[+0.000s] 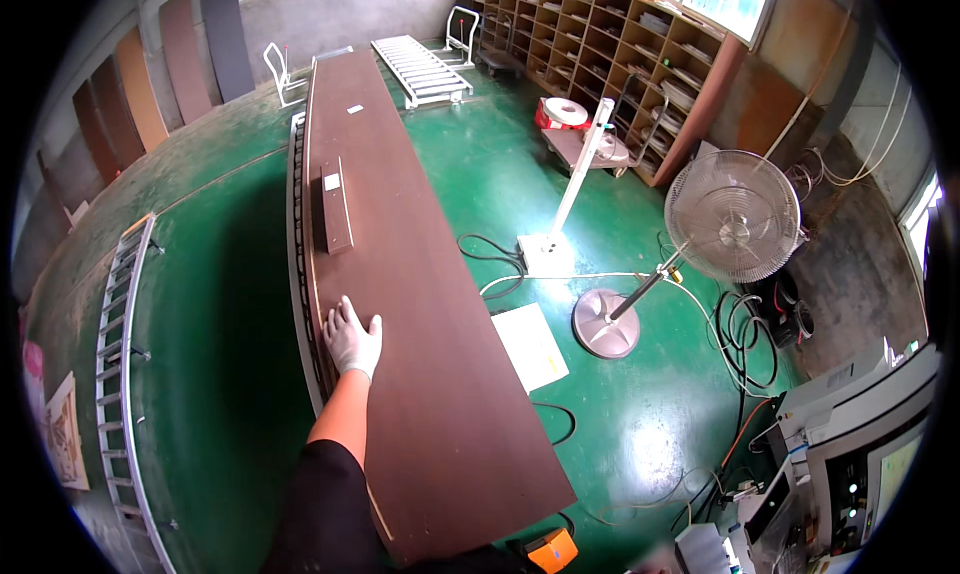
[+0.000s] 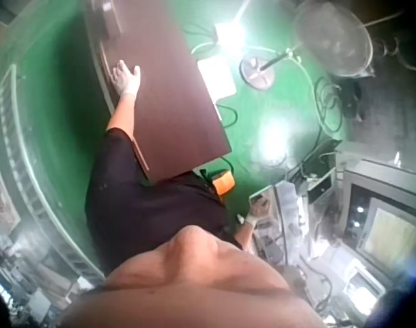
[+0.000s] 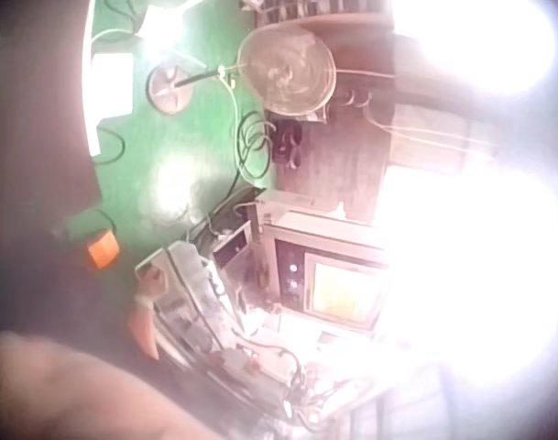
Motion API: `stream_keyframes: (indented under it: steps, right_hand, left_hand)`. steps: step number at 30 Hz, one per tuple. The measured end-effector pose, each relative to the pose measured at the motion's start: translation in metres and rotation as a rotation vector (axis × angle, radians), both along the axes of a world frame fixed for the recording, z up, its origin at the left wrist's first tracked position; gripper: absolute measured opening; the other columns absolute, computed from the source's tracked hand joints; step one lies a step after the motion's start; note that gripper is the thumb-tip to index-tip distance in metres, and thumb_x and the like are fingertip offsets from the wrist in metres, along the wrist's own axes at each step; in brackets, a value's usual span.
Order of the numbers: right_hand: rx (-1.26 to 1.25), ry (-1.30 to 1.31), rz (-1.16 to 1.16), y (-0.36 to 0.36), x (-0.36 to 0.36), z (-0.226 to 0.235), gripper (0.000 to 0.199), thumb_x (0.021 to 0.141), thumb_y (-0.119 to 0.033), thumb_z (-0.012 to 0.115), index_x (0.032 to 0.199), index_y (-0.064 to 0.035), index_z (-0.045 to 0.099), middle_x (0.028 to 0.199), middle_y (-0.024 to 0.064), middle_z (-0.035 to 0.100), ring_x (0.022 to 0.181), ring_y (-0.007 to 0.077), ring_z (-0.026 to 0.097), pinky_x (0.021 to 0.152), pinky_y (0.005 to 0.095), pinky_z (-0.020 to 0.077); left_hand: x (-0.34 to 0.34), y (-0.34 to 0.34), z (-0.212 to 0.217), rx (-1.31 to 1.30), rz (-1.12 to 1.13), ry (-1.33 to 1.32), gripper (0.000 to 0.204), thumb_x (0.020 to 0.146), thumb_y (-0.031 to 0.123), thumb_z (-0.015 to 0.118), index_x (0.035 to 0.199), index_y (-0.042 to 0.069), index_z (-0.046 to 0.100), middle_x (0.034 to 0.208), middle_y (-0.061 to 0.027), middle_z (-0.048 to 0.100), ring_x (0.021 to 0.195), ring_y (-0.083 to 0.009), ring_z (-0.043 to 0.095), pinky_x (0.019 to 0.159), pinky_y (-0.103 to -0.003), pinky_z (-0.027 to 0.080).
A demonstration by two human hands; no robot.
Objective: The person picks up wooden strips from a stack, places them into a machine for processing, and luego picks up smaller wooden pieces to check them before placing them back.
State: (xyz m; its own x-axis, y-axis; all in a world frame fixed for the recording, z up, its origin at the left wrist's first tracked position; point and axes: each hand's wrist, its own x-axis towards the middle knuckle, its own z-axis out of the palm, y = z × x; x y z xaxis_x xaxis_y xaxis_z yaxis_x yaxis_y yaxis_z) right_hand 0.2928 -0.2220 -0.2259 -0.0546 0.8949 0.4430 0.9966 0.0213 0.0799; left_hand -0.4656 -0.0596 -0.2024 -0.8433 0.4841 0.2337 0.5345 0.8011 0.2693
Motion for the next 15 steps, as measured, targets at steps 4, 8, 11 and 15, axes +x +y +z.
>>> stream_keyframes:
  steps: [4, 8, 11, 15]
  right_hand:
    - [-0.122, -0.234, 0.012, -0.016, 0.012, 0.011, 0.022, 0.088, -0.03, 0.065, 0.088, -0.0089, 0.058, 0.084, 0.0116, 0.062, 0.067, 0.0331, 0.062, 0.053, 0.0476, 0.0486]
    - [-0.197, 0.011, -0.265, -0.013, 0.006, 0.032, 0.031, 0.097, -0.034, 0.057, 0.094, -0.0052, 0.068, 0.088, 0.0171, 0.068, 0.071, 0.0377, 0.064, 0.058, 0.0486, 0.0495]
    - [-0.292, 0.081, -0.525, 0.012, -0.025, 0.065, 0.043, 0.102, -0.037, 0.048, 0.094, -0.003, 0.074, 0.089, 0.0209, 0.071, 0.08, 0.0407, 0.064, 0.069, 0.0494, 0.0515]
    - [-0.406, -0.234, -0.566, -0.003, 0.008, 0.053, 0.046, 0.104, -0.038, 0.043, 0.111, -0.0007, 0.069, 0.107, 0.0255, 0.068, 0.098, 0.0434, 0.063, 0.086, 0.0526, 0.0494]
  left_hand:
    - [-0.05, 0.054, 0.01, 0.233, 0.151, -0.146, 0.097, 0.086, 0.051, 0.071, 0.157, 0.004, 0.024, 0.149, -0.0289, 0.045, 0.141, -0.042, 0.041, 0.117, -0.049, 0.034]
    - [-0.104, 0.096, 0.014, 0.475, 0.221, 0.05, 0.099, 0.083, 0.048, 0.076, 0.157, 0.005, 0.025, 0.155, -0.0263, 0.037, 0.141, -0.0415, 0.041, 0.114, -0.049, 0.038]
    - [-0.138, 0.123, 0.021, 0.417, 0.277, -0.008, 0.074, 0.084, 0.038, 0.072, 0.148, 0.016, 0.045, 0.151, -0.0154, 0.047, 0.13, -0.0356, 0.054, 0.106, -0.048, 0.047]
    - [-0.164, 0.145, 0.019, 0.332, 0.304, -0.03, 0.071, 0.084, 0.039, 0.071, 0.147, 0.019, 0.046, 0.144, -0.0154, 0.053, 0.12, -0.0354, 0.062, 0.099, -0.049, 0.051]
